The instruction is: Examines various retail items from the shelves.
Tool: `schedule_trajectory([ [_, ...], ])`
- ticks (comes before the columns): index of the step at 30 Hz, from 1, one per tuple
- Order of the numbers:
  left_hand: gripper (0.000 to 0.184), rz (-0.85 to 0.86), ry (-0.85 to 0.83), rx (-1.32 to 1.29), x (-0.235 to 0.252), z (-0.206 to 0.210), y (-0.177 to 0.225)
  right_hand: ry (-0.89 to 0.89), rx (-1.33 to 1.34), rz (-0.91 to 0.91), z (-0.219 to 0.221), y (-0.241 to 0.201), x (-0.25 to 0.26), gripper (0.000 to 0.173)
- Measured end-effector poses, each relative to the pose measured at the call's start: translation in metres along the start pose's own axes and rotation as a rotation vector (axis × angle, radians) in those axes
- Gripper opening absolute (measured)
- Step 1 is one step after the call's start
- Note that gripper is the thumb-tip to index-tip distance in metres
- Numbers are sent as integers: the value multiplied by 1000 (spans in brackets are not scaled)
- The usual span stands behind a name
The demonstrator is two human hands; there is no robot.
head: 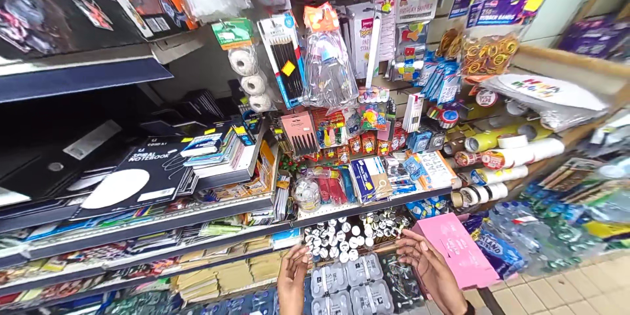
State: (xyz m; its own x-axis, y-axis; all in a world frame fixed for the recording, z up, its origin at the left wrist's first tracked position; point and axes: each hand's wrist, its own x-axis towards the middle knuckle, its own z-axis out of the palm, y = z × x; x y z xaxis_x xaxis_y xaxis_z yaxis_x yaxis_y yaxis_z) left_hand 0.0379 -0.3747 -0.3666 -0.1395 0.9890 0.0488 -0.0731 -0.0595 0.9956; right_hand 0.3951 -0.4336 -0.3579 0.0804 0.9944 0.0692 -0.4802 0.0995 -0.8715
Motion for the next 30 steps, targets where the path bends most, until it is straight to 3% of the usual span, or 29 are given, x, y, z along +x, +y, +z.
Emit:
schedule_trajectory([
  [6, 43, -94, -50, -34, -70, -13, -32, -42, 23, -54, 30, -3, -9, 61],
  [13, 43, -27, -166, -45, -105, 40, -25, -162, -49, -33, 22, -9, -12, 59],
  [17, 42, 15, -171, -31, -116, 87, -32, -196, -152, -99, -15, -33, -10, 58],
  [24, 38, 1, -131, -116, -148, 201, -39, -159, -198, -37, -109, -75, -26, 53],
  [30, 39, -22, -113, -144, -169, 243, -34, -75, -134, 46, -157, -85, -38, 51],
])
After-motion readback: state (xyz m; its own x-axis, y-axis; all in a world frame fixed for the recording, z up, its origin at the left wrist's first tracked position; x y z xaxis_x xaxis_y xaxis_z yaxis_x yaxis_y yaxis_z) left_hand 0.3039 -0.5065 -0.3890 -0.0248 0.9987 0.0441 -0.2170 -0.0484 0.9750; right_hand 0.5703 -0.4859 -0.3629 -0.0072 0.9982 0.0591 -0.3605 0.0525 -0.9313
